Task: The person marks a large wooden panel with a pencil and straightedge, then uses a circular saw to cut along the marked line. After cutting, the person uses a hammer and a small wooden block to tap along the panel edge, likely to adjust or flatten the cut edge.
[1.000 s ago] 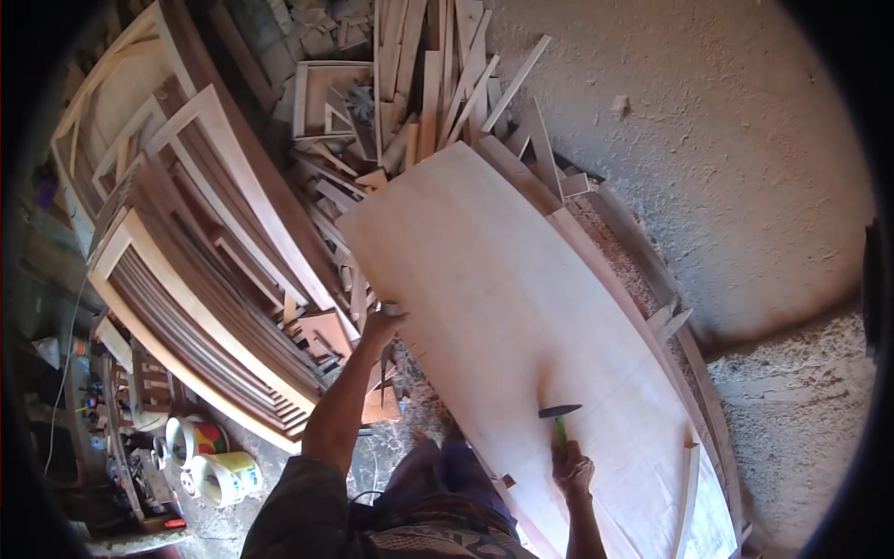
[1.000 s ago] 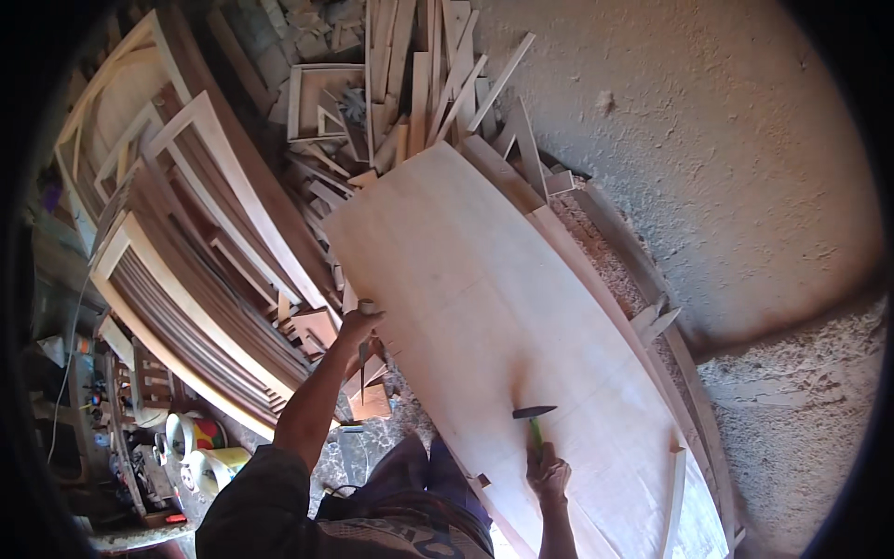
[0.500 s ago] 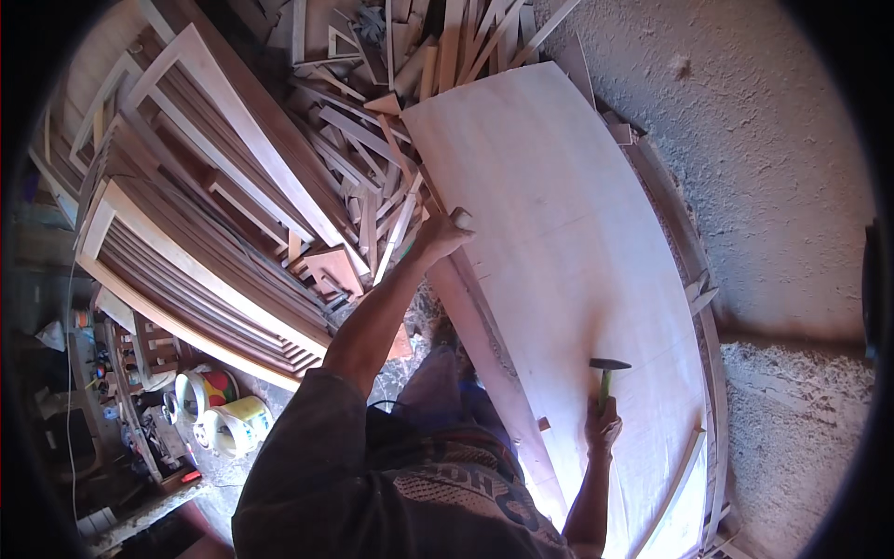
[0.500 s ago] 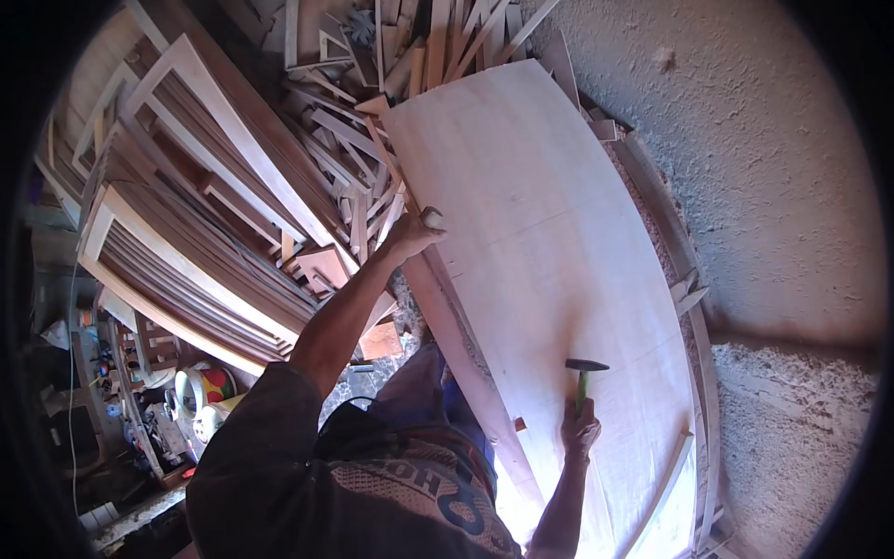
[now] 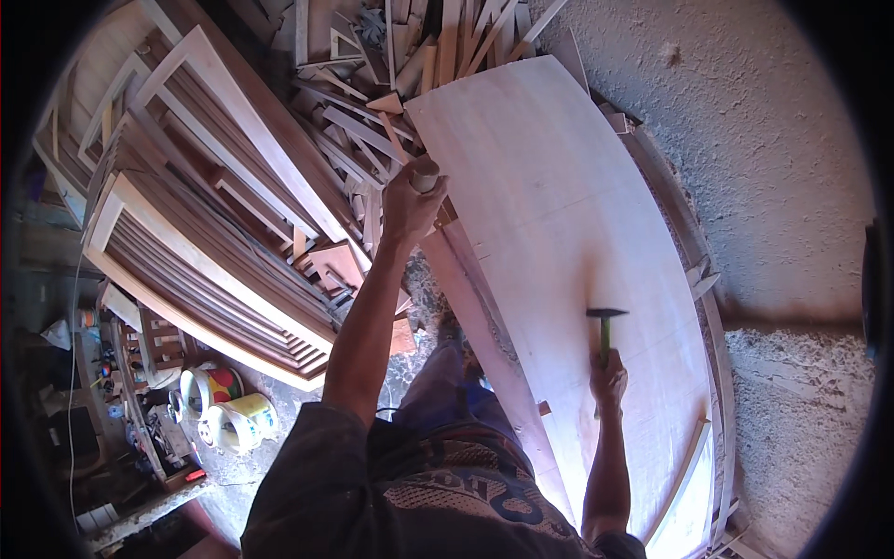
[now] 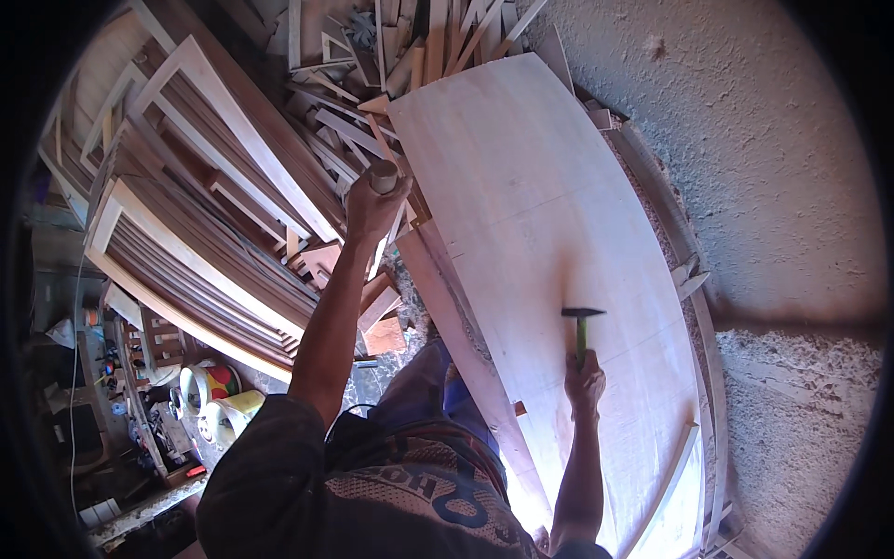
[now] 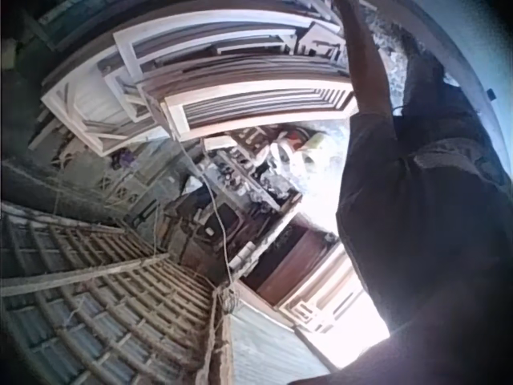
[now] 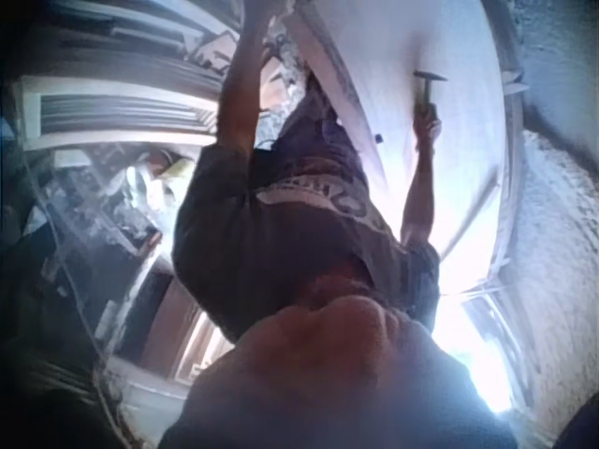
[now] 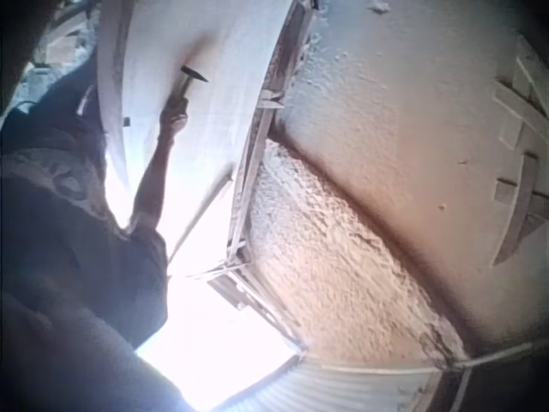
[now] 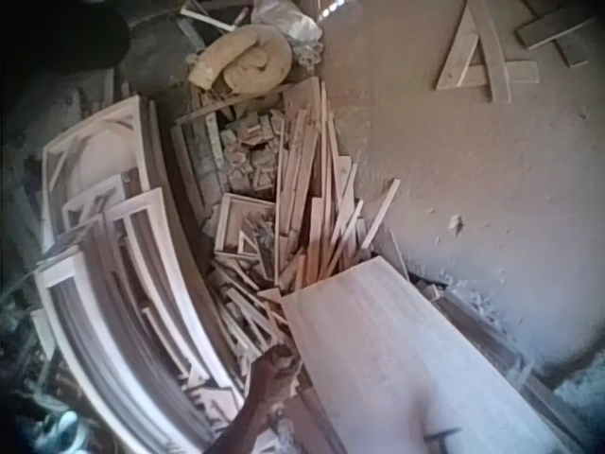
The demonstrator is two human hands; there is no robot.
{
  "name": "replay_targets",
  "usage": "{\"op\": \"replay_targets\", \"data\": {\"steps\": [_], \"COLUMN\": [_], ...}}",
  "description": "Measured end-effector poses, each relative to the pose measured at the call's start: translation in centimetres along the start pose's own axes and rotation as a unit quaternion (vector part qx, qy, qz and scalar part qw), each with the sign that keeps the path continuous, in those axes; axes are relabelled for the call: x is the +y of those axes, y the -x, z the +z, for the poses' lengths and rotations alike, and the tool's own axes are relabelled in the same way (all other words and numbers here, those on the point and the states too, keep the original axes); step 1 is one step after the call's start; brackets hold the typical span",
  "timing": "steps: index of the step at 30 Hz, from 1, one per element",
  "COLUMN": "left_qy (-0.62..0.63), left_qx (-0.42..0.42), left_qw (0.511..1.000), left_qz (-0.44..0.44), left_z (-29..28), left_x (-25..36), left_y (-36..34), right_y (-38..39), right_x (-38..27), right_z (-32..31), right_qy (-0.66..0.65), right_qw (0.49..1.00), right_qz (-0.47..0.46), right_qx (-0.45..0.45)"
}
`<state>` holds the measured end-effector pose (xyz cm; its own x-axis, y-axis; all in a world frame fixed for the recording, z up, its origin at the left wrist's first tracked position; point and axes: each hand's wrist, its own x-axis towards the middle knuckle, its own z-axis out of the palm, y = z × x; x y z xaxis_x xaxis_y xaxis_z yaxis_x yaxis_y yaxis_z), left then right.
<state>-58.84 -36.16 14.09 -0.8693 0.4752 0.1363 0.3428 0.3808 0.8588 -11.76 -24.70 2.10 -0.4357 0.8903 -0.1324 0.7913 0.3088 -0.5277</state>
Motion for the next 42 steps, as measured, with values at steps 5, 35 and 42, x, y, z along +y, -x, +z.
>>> {"op": "replay_targets", "data": {"steps": [5, 35, 42], "left_qy": [-0.062, -0.236, -0.269], "left_qx": [-0.029, -0.271, -0.235], "left_qw": [0.998, 0.93, 0.933], "left_qz": [0.012, 0.077, 0.034], "left_z": [-0.5, 5.3, 5.7], "left_x": [-0.8, -18.3, -17.3], "left_y": [-5.2, -25.5, -17.1], "right_y": [-4.5, 1.0, 4.6], "right_x": [-2.2, -1.8, 3.5], "right_z": [2.6, 0.0, -2.7], "right_qy": [-0.031, 0.027, 0.006], "right_qw": [0.997, 0.994, 0.992], "right_qz": [0.071, 0.096, 0.122], "right_qx": [-0.012, 0.048, 0.033]}}
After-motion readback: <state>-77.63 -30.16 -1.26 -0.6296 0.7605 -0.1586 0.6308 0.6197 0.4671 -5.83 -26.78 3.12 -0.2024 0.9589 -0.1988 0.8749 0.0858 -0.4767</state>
